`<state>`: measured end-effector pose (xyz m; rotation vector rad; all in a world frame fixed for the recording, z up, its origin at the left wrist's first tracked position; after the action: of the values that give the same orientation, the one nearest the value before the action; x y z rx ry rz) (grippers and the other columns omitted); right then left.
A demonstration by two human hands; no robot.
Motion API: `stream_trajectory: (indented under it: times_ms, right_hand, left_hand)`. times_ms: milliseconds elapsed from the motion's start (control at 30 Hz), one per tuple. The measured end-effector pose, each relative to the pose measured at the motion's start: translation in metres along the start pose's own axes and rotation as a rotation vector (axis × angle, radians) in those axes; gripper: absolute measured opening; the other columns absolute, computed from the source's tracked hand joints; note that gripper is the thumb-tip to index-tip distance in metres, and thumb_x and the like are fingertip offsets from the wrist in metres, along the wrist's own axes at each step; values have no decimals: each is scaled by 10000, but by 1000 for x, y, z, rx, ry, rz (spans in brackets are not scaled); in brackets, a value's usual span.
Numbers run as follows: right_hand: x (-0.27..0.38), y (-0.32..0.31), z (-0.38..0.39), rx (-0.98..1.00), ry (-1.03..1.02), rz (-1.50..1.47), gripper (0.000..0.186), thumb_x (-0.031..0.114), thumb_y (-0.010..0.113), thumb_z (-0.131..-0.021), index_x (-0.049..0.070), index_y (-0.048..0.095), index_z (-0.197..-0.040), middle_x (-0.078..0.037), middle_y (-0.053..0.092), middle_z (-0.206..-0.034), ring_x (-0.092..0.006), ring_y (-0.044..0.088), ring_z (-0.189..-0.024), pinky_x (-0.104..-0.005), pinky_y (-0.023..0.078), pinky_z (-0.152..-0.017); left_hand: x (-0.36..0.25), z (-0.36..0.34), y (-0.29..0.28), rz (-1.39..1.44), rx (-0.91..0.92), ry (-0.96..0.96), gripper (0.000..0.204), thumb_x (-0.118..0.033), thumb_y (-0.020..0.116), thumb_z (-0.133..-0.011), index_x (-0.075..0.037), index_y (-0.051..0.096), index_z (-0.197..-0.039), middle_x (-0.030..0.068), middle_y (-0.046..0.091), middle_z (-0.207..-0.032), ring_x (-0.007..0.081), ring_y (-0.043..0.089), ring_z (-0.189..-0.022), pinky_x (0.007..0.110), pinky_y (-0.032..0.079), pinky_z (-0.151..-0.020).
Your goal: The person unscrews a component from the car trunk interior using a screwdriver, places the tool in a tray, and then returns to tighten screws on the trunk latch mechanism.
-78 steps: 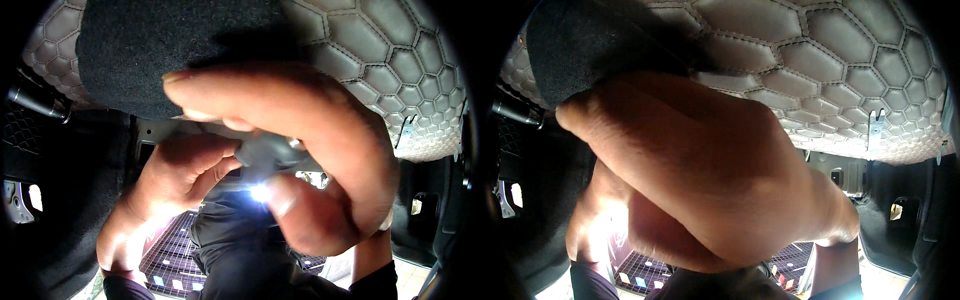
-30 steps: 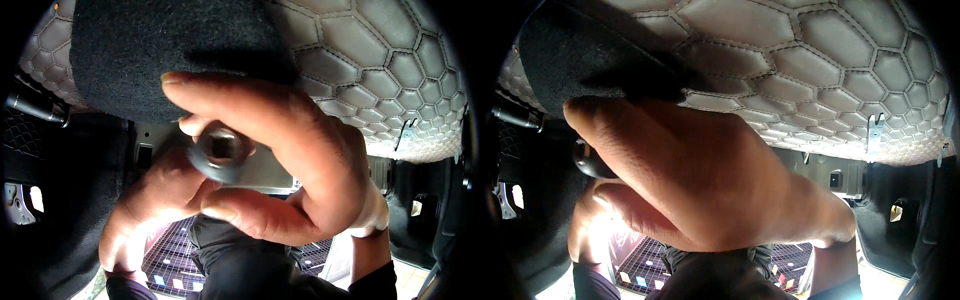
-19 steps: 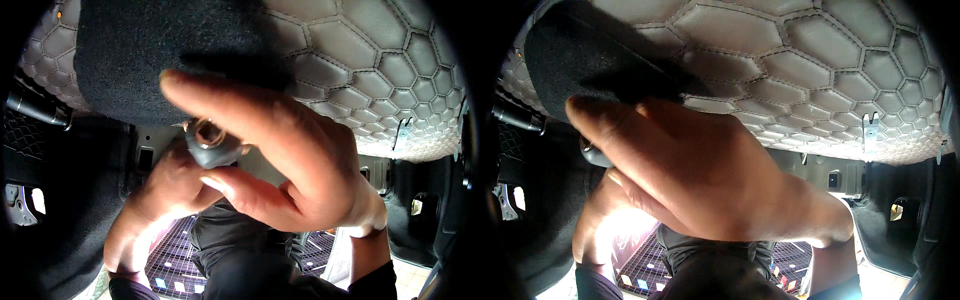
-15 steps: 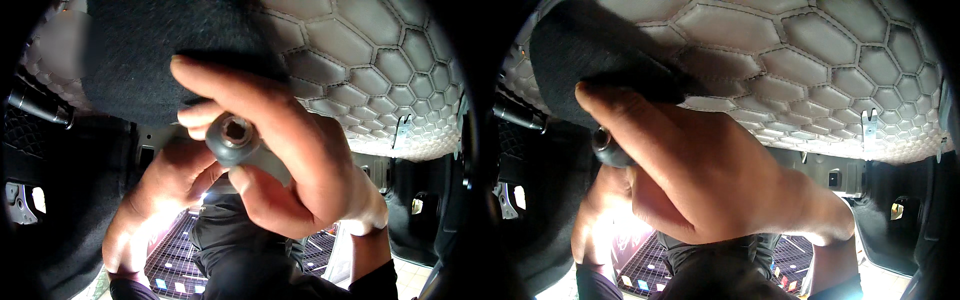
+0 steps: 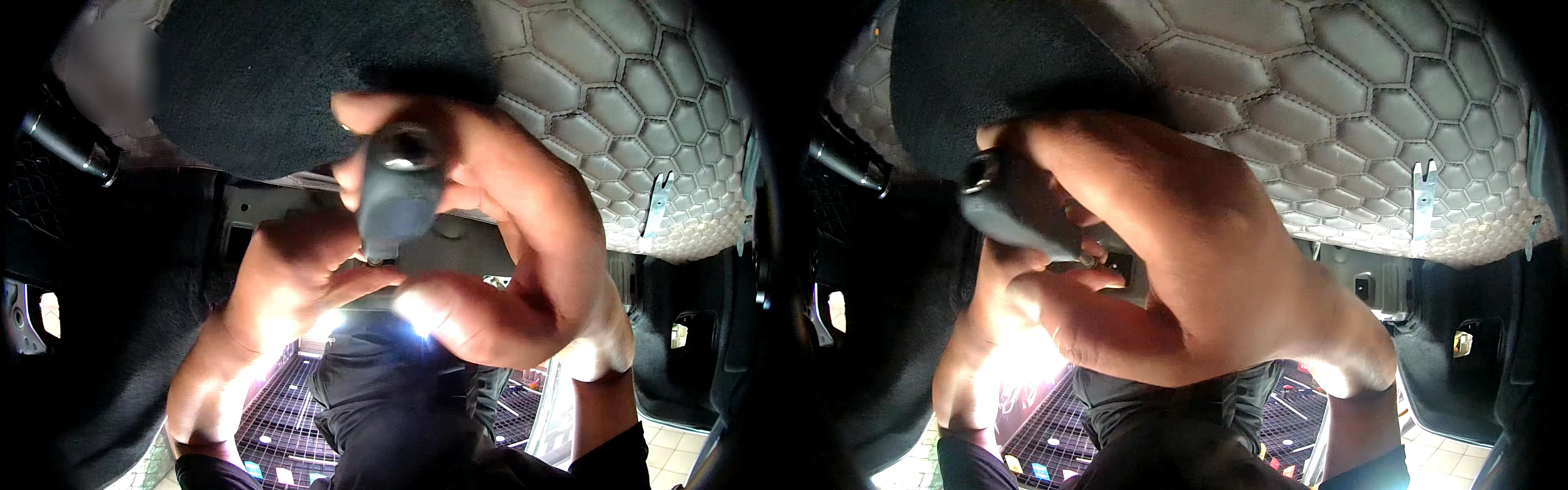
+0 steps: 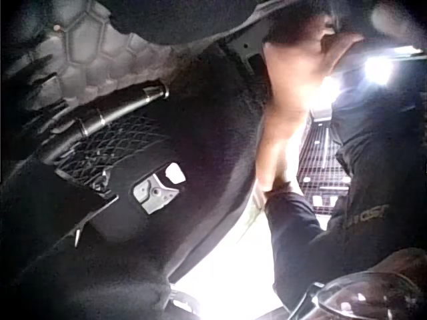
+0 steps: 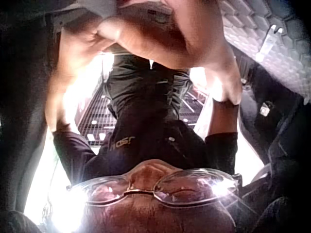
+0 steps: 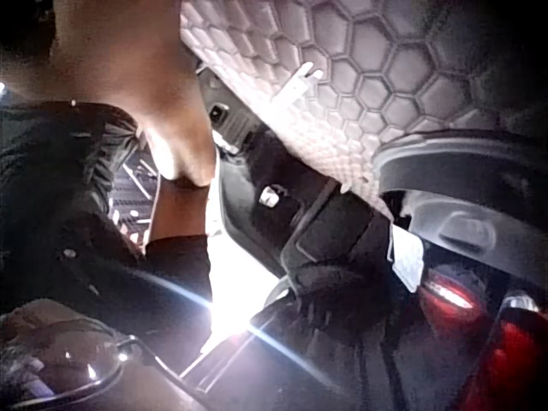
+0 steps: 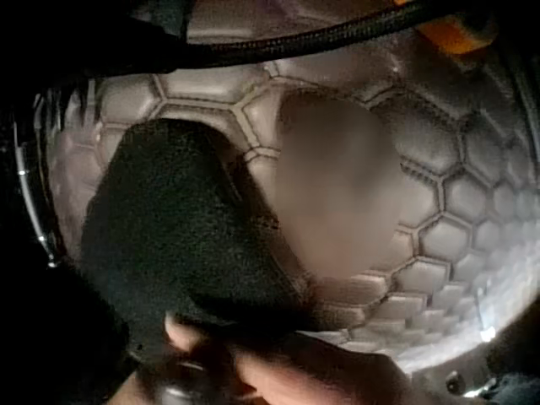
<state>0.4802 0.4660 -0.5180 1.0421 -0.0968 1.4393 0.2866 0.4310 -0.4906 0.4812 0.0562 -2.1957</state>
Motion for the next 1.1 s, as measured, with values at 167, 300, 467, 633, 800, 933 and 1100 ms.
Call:
stream_trajectory:
  times_ms: [167,300,467,633,800,933,1100]
  right_hand:
    - [4,0,-6,100,-129,51,707,95,842,-821,-101,507,-1411,-157,715,-1158,-213,713,-1044,-340,582,-931]
    - [-6,1,-4,-25,-222,47,716,126,873,-800,-82,532,-1394,-175,712,-1165,-200,711,-1011,-336,590,-899]
    - [-6,9,2,-115,-164,145,586,52,862,-808,-61,602,-1321,-192,706,-1225,-189,722,-980,-313,601,-852]
    - [-6,10,6,-174,-129,232,539,22,827,-838,-63,607,-1323,-181,707,-1241,-192,732,-975,-298,607,-826]
    - [-8,15,10,-179,-148,266,524,31,809,-852,-60,606,-1326,-177,707,-1240,-189,727,-987,-297,600,-838]
    - [-7,19,17,-197,-159,296,511,38,795,-863,-58,606,-1328,-174,707,-1240,-187,723,-997,-296,595,-847]
    - [-8,26,17,-227,-206,326,496,48,777,-876,-56,606,-1331,-171,707,-1240,-185,718,-1009,-295,588,-859]
  left_hand:
    - [-5,10,5,-116,8,347,463,-204,807,-846,-11,649,-1236,182,703,-1026,336,711,-922,424,573,-807]
    - [-4,10,3,-72,23,300,319,-114,806,-851,-43,700,-1142,121,724,-937,282,731,-824,362,578,-715]
    - [1,14,7,-152,-90,258,468,-234,893,-785,-43,695,-1163,109,746,-948,220,745,-807,325,592,-714]
    - [-5,17,2,-180,-19,373,432,-171,838,-861,-16,669,-1228,150,745,-1095,246,747,-952,361,595,-815]
    - [8,13,10,-23,-143,358,333,-116,877,-805,-3,729,-1081,121,773,-965,188,763,-801,284,604,-708]
    - [1,20,8,-38,-5,391,378,-70,801,-885,35,655,-1217,135,744,-1112,175,704,-1017,296,553,-871]
    - [7,28,11,-109,-111,354,293,-114,814,-884,35,686,-1102,142,763,-1009,195,773,-885,300,625,-751]
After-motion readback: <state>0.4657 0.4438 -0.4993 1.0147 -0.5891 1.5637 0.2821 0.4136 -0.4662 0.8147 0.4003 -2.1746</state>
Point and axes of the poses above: each hand's wrist, its own z-axis away from the middle knuckle, its own y-axis out of the palm, x = y × z, the point moved 3 cm from there along -z, towards the middle knuckle
